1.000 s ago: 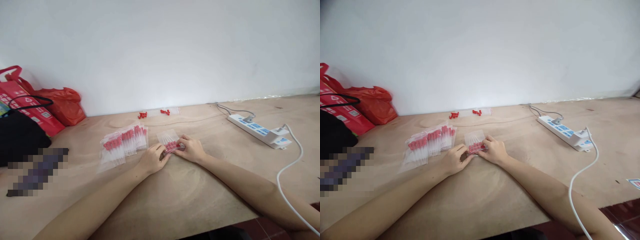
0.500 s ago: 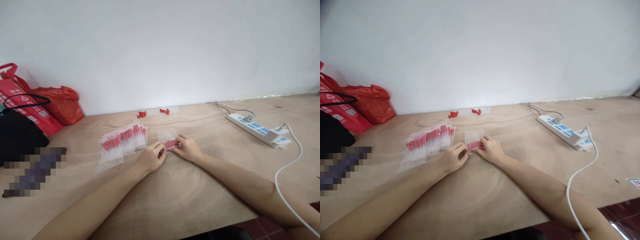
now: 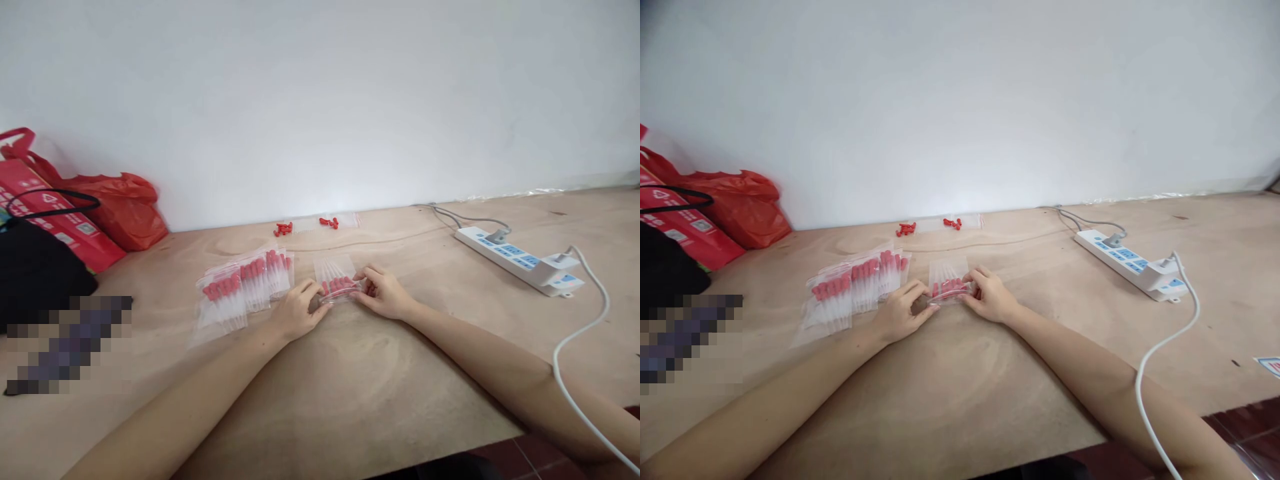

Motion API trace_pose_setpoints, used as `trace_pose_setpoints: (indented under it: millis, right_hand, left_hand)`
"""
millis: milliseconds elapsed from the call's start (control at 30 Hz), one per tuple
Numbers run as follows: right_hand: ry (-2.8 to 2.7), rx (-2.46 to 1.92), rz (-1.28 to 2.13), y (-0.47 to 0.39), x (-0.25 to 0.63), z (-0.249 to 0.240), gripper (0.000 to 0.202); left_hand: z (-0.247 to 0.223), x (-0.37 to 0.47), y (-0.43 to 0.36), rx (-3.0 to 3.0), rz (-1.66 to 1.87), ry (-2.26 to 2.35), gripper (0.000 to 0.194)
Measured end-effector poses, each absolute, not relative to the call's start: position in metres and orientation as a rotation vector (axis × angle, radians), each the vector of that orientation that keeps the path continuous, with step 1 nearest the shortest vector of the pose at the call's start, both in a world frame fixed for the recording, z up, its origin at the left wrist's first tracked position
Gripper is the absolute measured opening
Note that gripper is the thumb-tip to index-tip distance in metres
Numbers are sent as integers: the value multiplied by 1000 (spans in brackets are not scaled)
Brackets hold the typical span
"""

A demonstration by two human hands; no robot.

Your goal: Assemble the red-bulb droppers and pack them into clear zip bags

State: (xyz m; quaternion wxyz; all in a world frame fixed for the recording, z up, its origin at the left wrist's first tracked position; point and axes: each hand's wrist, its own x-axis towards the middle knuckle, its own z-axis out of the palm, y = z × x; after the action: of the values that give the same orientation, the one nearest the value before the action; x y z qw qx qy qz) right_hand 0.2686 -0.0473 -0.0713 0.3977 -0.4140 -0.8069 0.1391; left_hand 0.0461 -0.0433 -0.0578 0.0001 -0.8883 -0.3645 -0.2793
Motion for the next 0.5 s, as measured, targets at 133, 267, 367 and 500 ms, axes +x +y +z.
trace_pose_setpoints:
  millis: [133, 267, 367, 500]
  right_hand:
    - [-2146, -904, 414, -52, 278, -68, 23]
    - [-2154, -833, 311, -49, 277, -72, 30]
    - [-2152, -815, 177, -43, 275, -78, 31]
    - [-2165, -796, -23, -35, 274, -83, 23]
  left_hand:
    - [-55, 33, -40, -2721, -776, -760, 11]
    - [-55, 29, -32, -2541, -700, -463, 17]
    - [-58, 31, -26, -2463, -683, -409, 20]
    - [-60, 32, -21, -2431, -702, -416, 21]
